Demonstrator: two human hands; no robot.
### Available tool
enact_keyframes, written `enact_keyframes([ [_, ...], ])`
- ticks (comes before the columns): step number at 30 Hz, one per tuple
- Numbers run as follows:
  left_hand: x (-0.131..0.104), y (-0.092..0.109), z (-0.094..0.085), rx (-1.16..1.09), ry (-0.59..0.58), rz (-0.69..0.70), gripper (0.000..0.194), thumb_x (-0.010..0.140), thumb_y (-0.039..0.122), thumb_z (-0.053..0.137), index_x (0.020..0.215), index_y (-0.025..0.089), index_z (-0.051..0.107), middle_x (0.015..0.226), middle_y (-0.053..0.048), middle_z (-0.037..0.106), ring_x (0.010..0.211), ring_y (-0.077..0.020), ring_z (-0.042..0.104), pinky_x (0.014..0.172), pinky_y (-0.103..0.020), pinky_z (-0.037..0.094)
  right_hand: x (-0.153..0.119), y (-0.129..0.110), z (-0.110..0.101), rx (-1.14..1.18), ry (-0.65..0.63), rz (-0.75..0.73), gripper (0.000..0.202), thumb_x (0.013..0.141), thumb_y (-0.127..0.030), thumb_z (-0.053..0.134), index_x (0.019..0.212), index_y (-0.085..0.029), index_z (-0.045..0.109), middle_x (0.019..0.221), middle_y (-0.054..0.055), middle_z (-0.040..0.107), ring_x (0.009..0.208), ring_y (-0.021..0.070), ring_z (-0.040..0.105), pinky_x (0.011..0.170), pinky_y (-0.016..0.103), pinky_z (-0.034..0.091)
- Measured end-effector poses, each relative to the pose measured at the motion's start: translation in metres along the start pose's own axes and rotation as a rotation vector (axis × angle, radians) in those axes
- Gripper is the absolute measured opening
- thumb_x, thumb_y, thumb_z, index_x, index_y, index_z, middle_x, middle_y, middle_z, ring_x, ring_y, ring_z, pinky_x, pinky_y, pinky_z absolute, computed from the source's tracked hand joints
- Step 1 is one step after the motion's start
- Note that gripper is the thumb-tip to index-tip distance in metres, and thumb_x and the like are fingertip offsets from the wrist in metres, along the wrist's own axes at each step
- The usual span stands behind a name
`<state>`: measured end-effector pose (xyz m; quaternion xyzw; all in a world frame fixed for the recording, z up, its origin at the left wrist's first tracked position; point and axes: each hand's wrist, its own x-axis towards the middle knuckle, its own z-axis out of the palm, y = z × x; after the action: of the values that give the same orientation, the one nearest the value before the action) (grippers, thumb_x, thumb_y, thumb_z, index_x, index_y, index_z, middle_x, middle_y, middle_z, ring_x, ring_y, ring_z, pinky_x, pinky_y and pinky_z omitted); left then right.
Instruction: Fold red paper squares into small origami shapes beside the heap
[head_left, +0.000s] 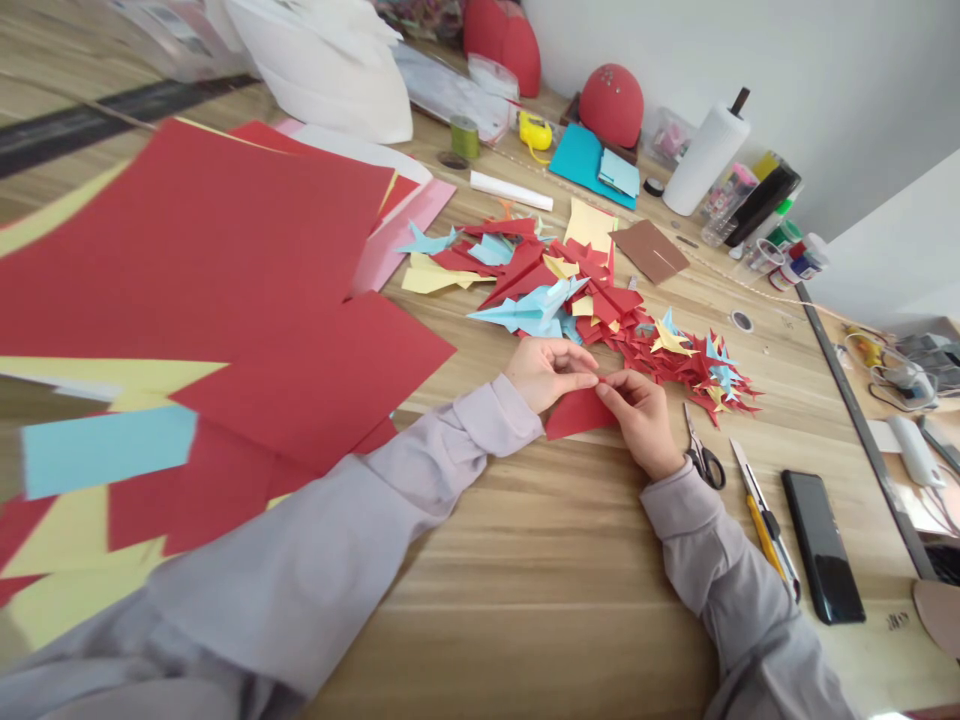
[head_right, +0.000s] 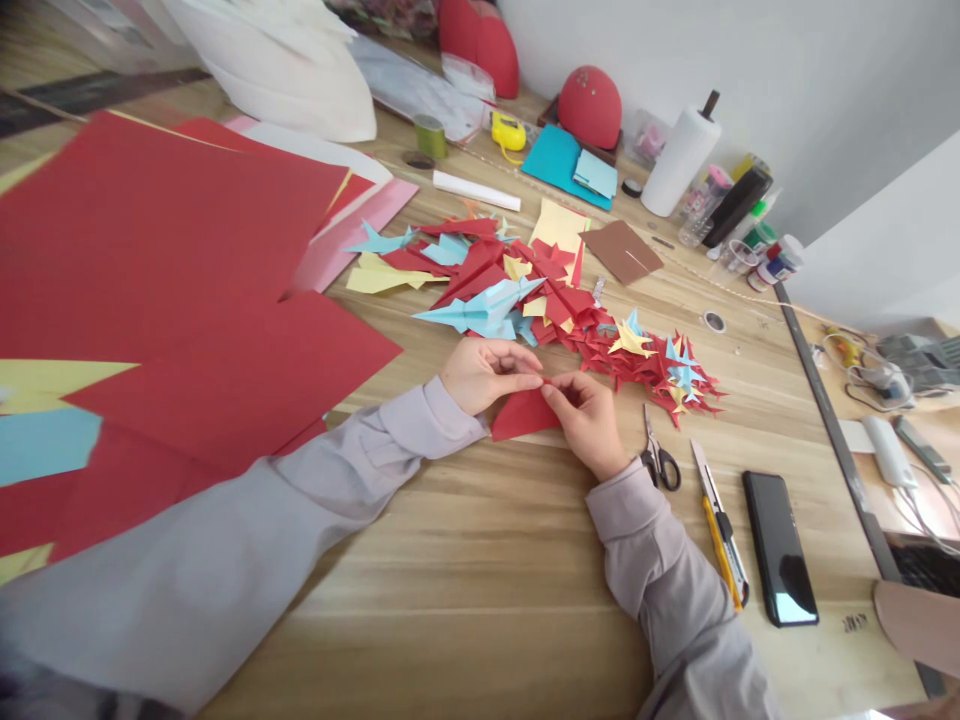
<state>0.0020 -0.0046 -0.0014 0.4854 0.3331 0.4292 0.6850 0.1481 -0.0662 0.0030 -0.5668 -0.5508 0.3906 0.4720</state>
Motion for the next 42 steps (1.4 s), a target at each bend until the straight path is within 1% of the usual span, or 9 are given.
enact_keyframes([
  [8,0.0014,-0.0001,-0.0021,0.018,-0.024,-0.047,0.028,0.054,0.019,0.076,0.081,0.012,0.071,0.055,0.002,0.063,0.049,-0.0091,0.054,0.052,-0.023,0.045,0.0018,0.0003,0.001,0.047,0.023,0.006,0.015,0.073,-0.032,0.066,0.07,-0.018,0.061,0.065,-0.002,0.058,0.06,0.0107,0.049,0.057,0.023,0.039],
  [14,-0.0003,0.0017,-0.0007,-0.024,0.021,-0.047,0.029,0.058,0.027,0.075,0.083,0.012,0.07,0.063,-0.002,0.068,0.059,-0.0137,0.062,0.063,-0.028,0.05,0.0016,0.0019,-0.0007,0.093,0.041,0.026,0.015,0.073,-0.032,0.066,0.071,-0.018,0.061,0.067,-0.002,0.059,0.06,0.0105,0.05,0.058,0.024,0.04],
  [18,-0.001,0.0001,0.0007,0.013,-0.008,0.001,0.036,0.054,0.025,0.079,0.086,0.011,0.069,0.068,-0.004,0.07,0.065,-0.0157,0.065,0.069,-0.029,0.051,0.0013,0.0018,-0.0004,0.069,0.025,0.003,0.015,0.074,-0.032,0.066,0.071,-0.018,0.062,0.067,-0.002,0.059,0.06,0.0108,0.05,0.058,0.024,0.04],
  [20,-0.0007,-0.0012,0.0003,0.025,-0.02,0.017,0.038,0.05,0.022,0.08,0.085,0.011,0.069,0.067,-0.004,0.069,0.064,-0.0148,0.064,0.067,-0.028,0.051,0.0013,0.0016,0.0,0.038,0.006,-0.009,0.015,0.074,-0.033,0.066,0.071,-0.018,0.062,0.066,-0.001,0.06,0.06,0.0112,0.05,0.057,0.024,0.04],
  [25,0.0005,-0.0023,-0.0014,0.021,-0.035,-0.006,0.031,0.049,0.019,0.08,0.076,0.011,0.068,0.054,0.0,0.063,0.049,-0.01,0.056,0.052,-0.023,0.046,0.0008,0.0015,0.0002,0.006,-0.021,-0.008,0.017,0.074,-0.034,0.066,0.071,-0.018,0.062,0.066,-0.001,0.06,0.06,0.0118,0.051,0.057,0.025,0.041],
  [27,0.0006,-0.0018,-0.0012,0.017,-0.034,0.002,0.032,0.049,0.02,0.08,0.077,0.011,0.068,0.054,0.001,0.062,0.049,-0.0098,0.056,0.052,-0.023,0.046,0.0007,0.0017,0.0002,0.001,-0.009,-0.015,0.017,0.074,-0.035,0.066,0.071,-0.018,0.062,0.066,-0.001,0.061,0.06,0.0118,0.051,0.057,0.025,0.041],
  [32,0.0002,0.0008,-0.0002,0.0,0.002,0.009,0.039,0.052,0.023,0.079,0.087,0.011,0.067,0.063,-0.001,0.067,0.059,-0.0118,0.061,0.061,-0.025,0.049,0.0014,0.0028,0.0,0.03,0.038,-0.01,0.018,0.074,-0.036,0.065,0.073,-0.019,0.062,0.068,-0.001,0.061,0.062,0.0119,0.052,0.059,0.025,0.042],
  [37,-0.0004,0.002,-0.0013,0.026,-0.014,0.0,0.034,0.052,0.022,0.078,0.082,0.011,0.067,0.059,-0.001,0.065,0.053,-0.0108,0.058,0.056,-0.024,0.047,0.0003,-0.0002,-0.0001,0.011,0.032,0.015,0.019,0.073,-0.037,0.065,0.07,-0.019,0.06,0.065,-0.001,0.058,0.059,0.0114,0.048,0.056,0.024,0.039],
  [42,-0.0018,0.0002,-0.001,0.072,-0.054,0.051,0.03,0.053,0.019,0.077,0.081,0.011,0.067,0.058,-0.001,0.064,0.052,-0.0104,0.057,0.054,-0.023,0.047,-0.001,-0.0049,0.0,-0.02,-0.007,0.016,0.02,0.076,-0.039,0.062,0.071,-0.019,0.058,0.065,-0.002,0.054,0.061,0.0114,0.047,0.058,0.025,0.039],
])
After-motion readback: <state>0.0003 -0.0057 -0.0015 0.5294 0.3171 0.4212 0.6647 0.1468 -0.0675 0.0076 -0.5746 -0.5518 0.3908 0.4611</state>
